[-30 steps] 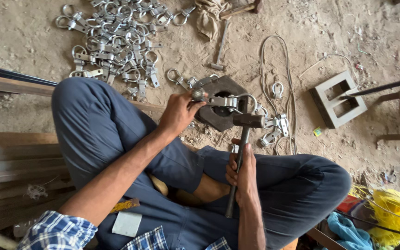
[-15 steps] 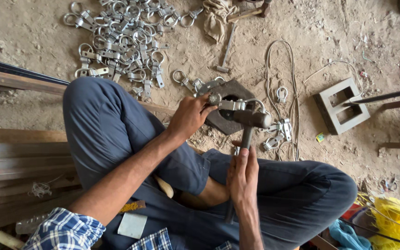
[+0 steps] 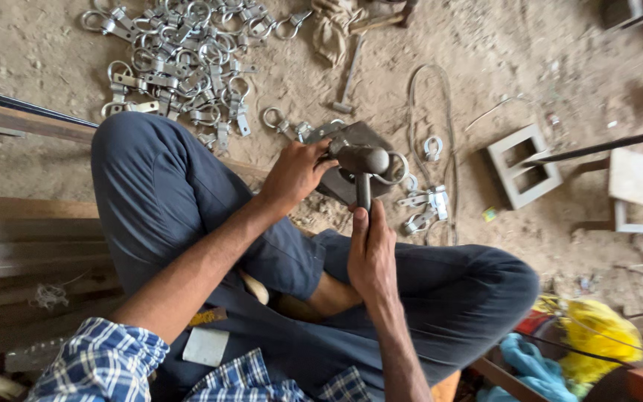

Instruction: The person assembles metal clips using a metal base and a hammer. They place individual metal components onto the base, strike them with a hammer to secure parts, and move the finished clips aside to a pile.

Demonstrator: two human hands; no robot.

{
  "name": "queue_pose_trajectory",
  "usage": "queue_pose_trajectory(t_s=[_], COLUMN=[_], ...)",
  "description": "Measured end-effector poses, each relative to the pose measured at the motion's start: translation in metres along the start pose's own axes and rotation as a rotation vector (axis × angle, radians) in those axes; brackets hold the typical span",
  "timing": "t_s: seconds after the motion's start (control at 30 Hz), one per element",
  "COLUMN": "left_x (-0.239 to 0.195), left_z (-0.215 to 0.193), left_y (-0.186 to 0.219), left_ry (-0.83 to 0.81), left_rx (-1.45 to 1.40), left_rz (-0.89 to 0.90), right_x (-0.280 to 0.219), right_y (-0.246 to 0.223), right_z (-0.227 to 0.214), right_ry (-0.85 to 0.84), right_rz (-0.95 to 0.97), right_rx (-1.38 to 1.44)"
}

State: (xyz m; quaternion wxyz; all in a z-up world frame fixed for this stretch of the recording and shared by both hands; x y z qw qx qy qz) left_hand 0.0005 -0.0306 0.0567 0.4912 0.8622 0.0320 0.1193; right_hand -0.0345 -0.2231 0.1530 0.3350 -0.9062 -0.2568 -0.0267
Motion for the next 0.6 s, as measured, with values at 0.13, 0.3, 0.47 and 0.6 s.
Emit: queue_pose_trajectory(t_s=[0.13,0.3,0.47,0.6], left_x=[0.012,0.003,0.011,-0.004], left_z=[0.004,0.019,0.0,0.003], left_y=[-0.007,-0.019,-0.008,-0.013], left_ry=[0.059,-0.004,0.185,0.094], left_rx=[-0.044,-0.026,0.003,-0.046], left_rz=[0.037,-0.042,0.197,0.029], right_x=[0.028,-0.001,-0.001,-0.027], right_y=[0.035,0.086,0.038,0.023], right_z=[-0.038,-0.058,0.025,0.001], right_ry=[0.058,0.277,0.148,-0.041], right_rz=[0.324,0.126,-0.045,0.173], right_rx=[0.407,0.624,-0.182,-0.006])
Point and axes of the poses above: each hand's wrist, its own x-axis towards the middle knuckle, its own z-axis out of the palm, y = z × x, the point moved 2 cm from there along x, towards the middle knuckle, and after that the axes turned 8 degrees about -x, right-handed, at the moved point
